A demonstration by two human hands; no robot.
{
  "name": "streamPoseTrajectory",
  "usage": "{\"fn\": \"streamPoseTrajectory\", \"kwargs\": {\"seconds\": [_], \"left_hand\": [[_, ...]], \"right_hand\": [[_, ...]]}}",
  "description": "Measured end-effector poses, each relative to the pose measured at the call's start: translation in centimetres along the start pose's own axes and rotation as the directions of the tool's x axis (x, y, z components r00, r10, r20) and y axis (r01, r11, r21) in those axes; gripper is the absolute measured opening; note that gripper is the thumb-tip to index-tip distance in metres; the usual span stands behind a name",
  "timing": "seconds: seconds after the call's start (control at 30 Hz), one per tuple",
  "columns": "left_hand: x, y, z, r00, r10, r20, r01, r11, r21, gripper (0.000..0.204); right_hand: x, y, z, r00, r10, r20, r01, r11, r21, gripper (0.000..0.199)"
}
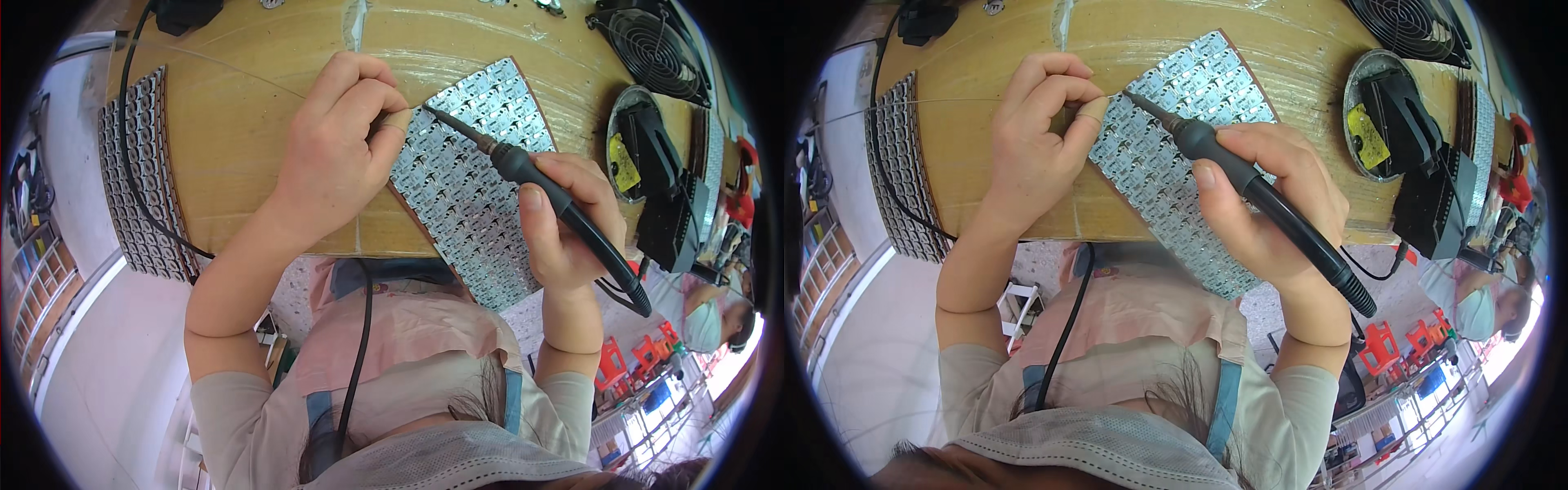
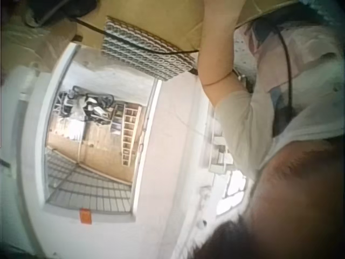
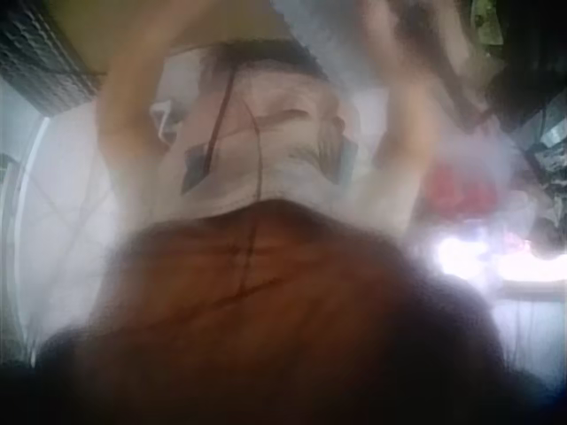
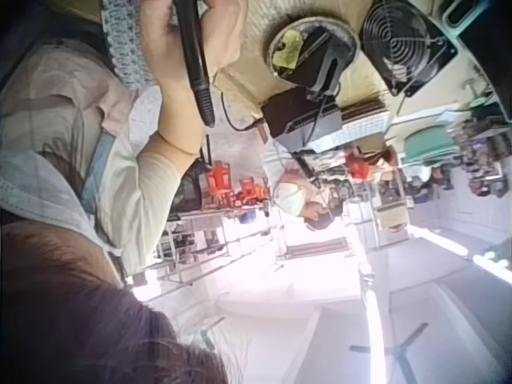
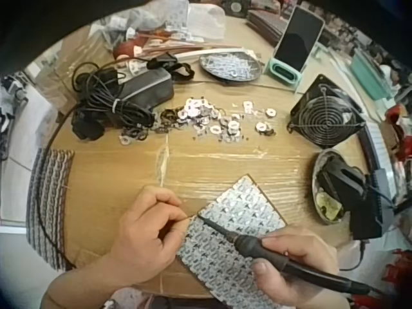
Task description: The person flips over a circuit board on the workbench, picks up a soldering iron, and solders components onto the board using solder wire and the soldering iron.
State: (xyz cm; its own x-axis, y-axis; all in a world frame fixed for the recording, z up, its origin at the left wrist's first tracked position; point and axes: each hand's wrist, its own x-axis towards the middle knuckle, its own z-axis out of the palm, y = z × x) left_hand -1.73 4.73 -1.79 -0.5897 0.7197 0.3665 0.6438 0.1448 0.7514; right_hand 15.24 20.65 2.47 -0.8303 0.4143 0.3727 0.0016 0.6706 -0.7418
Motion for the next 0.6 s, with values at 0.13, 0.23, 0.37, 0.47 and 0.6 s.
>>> {"fn": "streamPoseTrajectory", "kwargs": {"seconds": [0.13,0.23,0.37,0.47,0.6], "left_hand": [[0.0,0.0,0.1,1.0,-0.018,0.011,0.018,1.0,0.009,0.011],[0.2,0.0,0.0,1.0,-0.008,0.015,0.008,1.0,-0.002,0.011],[0.0,0.5,-0.7,0.998,0.056,0.001,-0.056,0.997,0.057,0.011],[-1.1,1.7,-1.3,0.978,0.203,0.04,-0.207,0.968,0.145,0.011],[-4.4,5.0,-2.7,0.849,0.374,0.374,-0.425,0.903,0.062,0.013]], "right_hand": [[0.1,0.0,0.3,1.0,-0.005,-0.001,0.005,0.999,0.033,0.024],[0.2,-0.4,0.5,1.0,0.003,-0.005,-0.002,0.999,0.05,0.022],[-0.3,-0.4,-0.3,1.0,-0.002,-0.003,0.002,0.999,0.042,0.024],[-1.0,-0.4,-1.6,0.999,-0.025,-0.022,0.024,0.999,-0.022,0.026],[-1.6,-0.1,-2.4,0.996,0.013,-0.089,-0.01,1.0,0.027,0.026]]}}
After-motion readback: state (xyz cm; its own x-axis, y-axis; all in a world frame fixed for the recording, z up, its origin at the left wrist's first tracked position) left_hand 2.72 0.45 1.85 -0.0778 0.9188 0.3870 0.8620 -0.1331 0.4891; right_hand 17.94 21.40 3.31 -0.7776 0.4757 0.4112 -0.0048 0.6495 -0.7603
